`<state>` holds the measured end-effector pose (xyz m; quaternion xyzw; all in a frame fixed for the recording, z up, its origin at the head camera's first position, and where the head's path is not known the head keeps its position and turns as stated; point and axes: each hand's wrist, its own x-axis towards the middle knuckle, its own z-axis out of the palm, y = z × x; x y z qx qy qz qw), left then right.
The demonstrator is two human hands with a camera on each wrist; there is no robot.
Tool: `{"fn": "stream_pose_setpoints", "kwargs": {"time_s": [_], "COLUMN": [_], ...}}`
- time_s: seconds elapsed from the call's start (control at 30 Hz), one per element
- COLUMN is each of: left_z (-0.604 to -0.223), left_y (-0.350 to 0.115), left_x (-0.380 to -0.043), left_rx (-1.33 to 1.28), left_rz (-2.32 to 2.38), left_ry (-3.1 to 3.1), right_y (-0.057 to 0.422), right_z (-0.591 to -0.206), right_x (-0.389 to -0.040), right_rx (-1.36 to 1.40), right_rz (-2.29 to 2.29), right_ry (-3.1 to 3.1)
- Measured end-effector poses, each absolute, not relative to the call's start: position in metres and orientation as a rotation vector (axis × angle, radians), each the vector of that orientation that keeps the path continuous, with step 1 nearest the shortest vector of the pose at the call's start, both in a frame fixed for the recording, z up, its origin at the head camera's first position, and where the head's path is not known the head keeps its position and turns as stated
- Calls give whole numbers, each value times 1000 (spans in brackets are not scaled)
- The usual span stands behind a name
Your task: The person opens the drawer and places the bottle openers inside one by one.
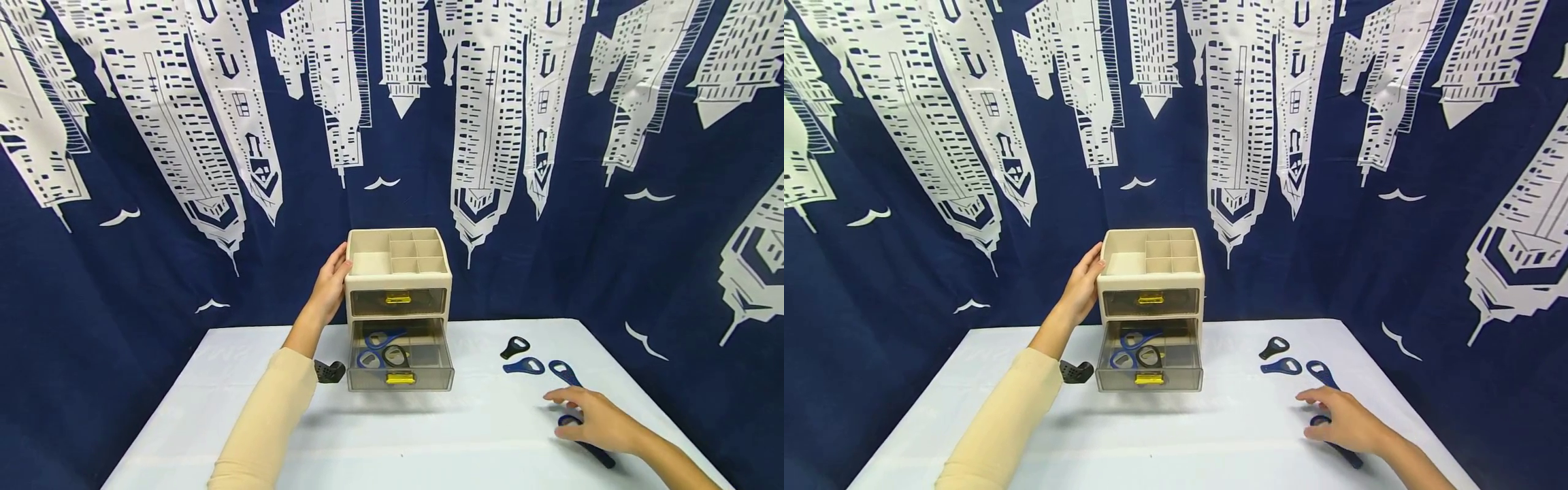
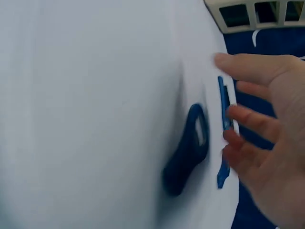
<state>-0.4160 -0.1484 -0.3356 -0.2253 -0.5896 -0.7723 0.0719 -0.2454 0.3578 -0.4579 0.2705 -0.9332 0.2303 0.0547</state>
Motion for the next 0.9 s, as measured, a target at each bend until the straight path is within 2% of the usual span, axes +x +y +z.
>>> {"fn": "stream_pose_setpoints", "kwargs": {"time_s": [0.2, 0.57, 0.9], "left_z": [-335, -336, -334], "left_y": [-147, -147, -148], "left_x": [-416, -415, -413], "left_rx": [-677, -656, -638], "left_rz": [-2308, -2317, -2318], "left_ry": [-1778, -1798, -1812], "right_y": [375, 367, 351], "right_z": [-471, -483, -480], "right_x": [-239, -246, -257], "right_rx": [830, 680, 807], "right_rz": [728, 914, 866], "right_ry": [-2933, -2906, -2866]}}
